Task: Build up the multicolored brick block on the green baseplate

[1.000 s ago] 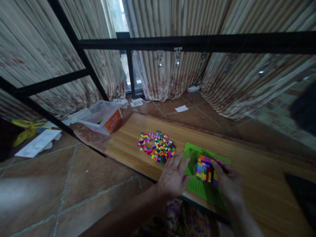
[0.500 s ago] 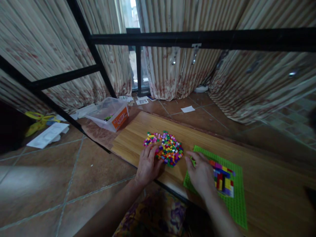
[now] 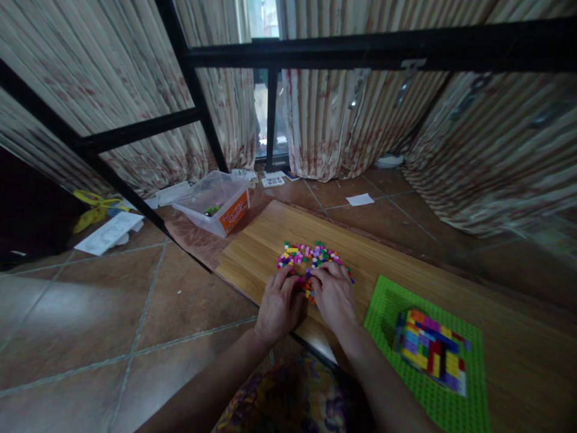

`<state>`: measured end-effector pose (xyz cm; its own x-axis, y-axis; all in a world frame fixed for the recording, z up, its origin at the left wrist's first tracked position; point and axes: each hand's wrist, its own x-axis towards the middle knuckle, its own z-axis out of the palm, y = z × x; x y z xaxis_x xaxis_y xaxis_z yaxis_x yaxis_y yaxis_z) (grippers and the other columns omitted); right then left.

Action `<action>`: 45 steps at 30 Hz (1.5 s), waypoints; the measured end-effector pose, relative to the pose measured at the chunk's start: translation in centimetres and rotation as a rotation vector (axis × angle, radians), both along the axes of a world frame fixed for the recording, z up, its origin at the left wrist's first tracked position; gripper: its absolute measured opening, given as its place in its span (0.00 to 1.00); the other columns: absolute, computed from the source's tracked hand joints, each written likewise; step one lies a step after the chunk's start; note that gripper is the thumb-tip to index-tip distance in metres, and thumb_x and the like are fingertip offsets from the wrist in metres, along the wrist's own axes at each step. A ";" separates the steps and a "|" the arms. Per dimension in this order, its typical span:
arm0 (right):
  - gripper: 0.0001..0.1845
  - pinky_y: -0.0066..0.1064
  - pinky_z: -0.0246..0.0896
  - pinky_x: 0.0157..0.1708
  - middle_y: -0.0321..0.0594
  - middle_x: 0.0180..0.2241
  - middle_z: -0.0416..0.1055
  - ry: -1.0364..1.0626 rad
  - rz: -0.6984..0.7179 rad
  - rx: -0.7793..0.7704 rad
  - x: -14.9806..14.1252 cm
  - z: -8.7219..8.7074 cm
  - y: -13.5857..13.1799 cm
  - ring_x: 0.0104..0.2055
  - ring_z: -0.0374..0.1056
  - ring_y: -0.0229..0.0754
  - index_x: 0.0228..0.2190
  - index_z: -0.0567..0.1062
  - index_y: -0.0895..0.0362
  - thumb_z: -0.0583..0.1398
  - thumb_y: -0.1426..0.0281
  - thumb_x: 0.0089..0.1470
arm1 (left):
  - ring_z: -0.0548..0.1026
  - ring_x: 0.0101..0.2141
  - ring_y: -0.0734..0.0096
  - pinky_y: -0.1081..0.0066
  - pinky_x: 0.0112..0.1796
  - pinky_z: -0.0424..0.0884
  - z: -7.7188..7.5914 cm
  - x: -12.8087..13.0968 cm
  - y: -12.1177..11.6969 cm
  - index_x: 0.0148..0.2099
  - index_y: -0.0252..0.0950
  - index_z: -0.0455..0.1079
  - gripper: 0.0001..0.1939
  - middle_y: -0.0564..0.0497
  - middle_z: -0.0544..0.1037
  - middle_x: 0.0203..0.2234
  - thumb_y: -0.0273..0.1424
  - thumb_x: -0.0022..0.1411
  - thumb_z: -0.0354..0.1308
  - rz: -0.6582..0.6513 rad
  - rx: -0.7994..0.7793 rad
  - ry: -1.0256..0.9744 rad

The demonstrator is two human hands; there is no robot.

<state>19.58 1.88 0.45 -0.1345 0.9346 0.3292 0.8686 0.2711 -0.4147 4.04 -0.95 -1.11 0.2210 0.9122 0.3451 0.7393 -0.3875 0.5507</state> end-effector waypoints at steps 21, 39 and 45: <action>0.13 0.38 0.59 0.46 0.44 0.41 0.71 0.002 0.038 -0.003 1.0 -0.4 1.5 0.44 0.62 0.47 0.35 0.79 0.54 0.54 0.72 0.60 | 0.66 0.57 0.58 0.54 0.56 0.67 -0.1 0.1 -0.2 0.52 0.36 0.65 0.15 0.42 0.67 0.56 0.26 0.62 0.52 0.006 -0.010 -0.027; 0.11 0.35 0.60 0.46 0.40 0.41 0.72 0.199 -0.067 0.012 1.0 3.1 -3.8 0.44 0.64 0.44 0.35 0.77 0.54 0.54 0.71 0.63 | 0.68 0.55 0.58 0.54 0.54 0.69 -0.6 -0.9 0.6 0.54 0.37 0.64 0.16 0.42 0.68 0.56 0.29 0.64 0.54 -0.018 0.113 -0.010; 0.12 0.41 0.61 0.46 0.43 0.42 0.72 0.114 -0.359 0.197 8.7 2.0 -11.2 0.46 0.65 0.47 0.34 0.77 0.54 0.55 0.65 0.62 | 0.68 0.55 0.58 0.54 0.54 0.69 1.1 0.3 0.0 0.56 0.38 0.63 0.18 0.42 0.68 0.55 0.29 0.64 0.54 -0.068 0.189 -0.012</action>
